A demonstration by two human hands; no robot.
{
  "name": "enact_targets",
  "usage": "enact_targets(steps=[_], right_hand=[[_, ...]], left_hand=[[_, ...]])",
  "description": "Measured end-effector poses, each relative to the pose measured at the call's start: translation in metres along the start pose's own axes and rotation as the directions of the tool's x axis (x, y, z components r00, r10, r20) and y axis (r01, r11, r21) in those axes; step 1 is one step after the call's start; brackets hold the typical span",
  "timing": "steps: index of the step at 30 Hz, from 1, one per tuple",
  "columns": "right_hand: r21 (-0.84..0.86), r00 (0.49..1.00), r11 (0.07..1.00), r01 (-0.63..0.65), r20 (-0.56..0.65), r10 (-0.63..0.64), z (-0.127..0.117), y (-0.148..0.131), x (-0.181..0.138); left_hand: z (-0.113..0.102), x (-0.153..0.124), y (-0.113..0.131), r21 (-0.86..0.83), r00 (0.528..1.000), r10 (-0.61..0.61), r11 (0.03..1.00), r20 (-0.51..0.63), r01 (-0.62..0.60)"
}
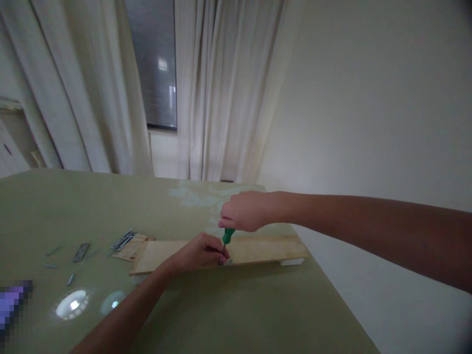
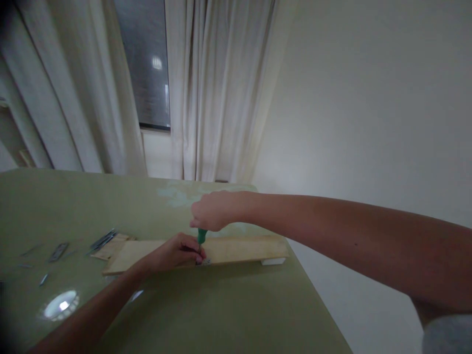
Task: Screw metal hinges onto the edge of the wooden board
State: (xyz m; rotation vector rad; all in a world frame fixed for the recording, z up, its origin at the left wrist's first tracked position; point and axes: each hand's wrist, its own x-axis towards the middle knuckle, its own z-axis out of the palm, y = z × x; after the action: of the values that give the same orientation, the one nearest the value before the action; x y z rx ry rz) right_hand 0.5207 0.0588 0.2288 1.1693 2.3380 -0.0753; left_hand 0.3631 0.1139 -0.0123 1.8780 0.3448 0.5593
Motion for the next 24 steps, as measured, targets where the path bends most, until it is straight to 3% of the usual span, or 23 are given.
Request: enact_targets(steps=[3, 5, 9, 15, 20, 24], right_hand=[[0.002, 0.993, 0.996, 0.089, -0.078, -0.089, -0.003, 0.001, -0.007], [0.035, 0.991, 0.998, 0.053, -0.124, -0.048, -0.005, 0.002, -0.008], [0.0, 0.995, 0.995, -0.097, -0.013, 0.097, -0.007, 0.001, -0.005], [-0.043, 0.995, 0.995, 0.089, -0.051, -0.091, -0.014, 0.002, -0.01], [-0.072, 0.995, 0.993, -0.094, -0.051, 0.091, -0.01, 0.001, -0.007], [-0.083, 1.0, 0.997, -0.004, -0.029, 0.001, -0.008, 0.002, -0.005]], left_hand=[[-0.001, -0.001, -0.004, -0.013, 1.0, -0.02, 1.0, -0.008, 0.02], [-0.001, -0.001, -0.007, -0.007, 1.0, -0.018, 1.0, -0.009, 0.018], [0.0, 0.0, -0.006, 0.009, 1.0, 0.01, 1.0, -0.005, -0.01], [-0.001, 0.0, 0.0, 0.023, 1.0, 0.006, 1.0, -0.005, -0.006], [-0.002, 0.0, -0.004, 0.018, 1.0, 0.003, 1.0, -0.004, -0.003], [-0.001, 0.0, -0.004, 0.01, 1.0, 0.005, 1.0, -0.015, -0.005]])
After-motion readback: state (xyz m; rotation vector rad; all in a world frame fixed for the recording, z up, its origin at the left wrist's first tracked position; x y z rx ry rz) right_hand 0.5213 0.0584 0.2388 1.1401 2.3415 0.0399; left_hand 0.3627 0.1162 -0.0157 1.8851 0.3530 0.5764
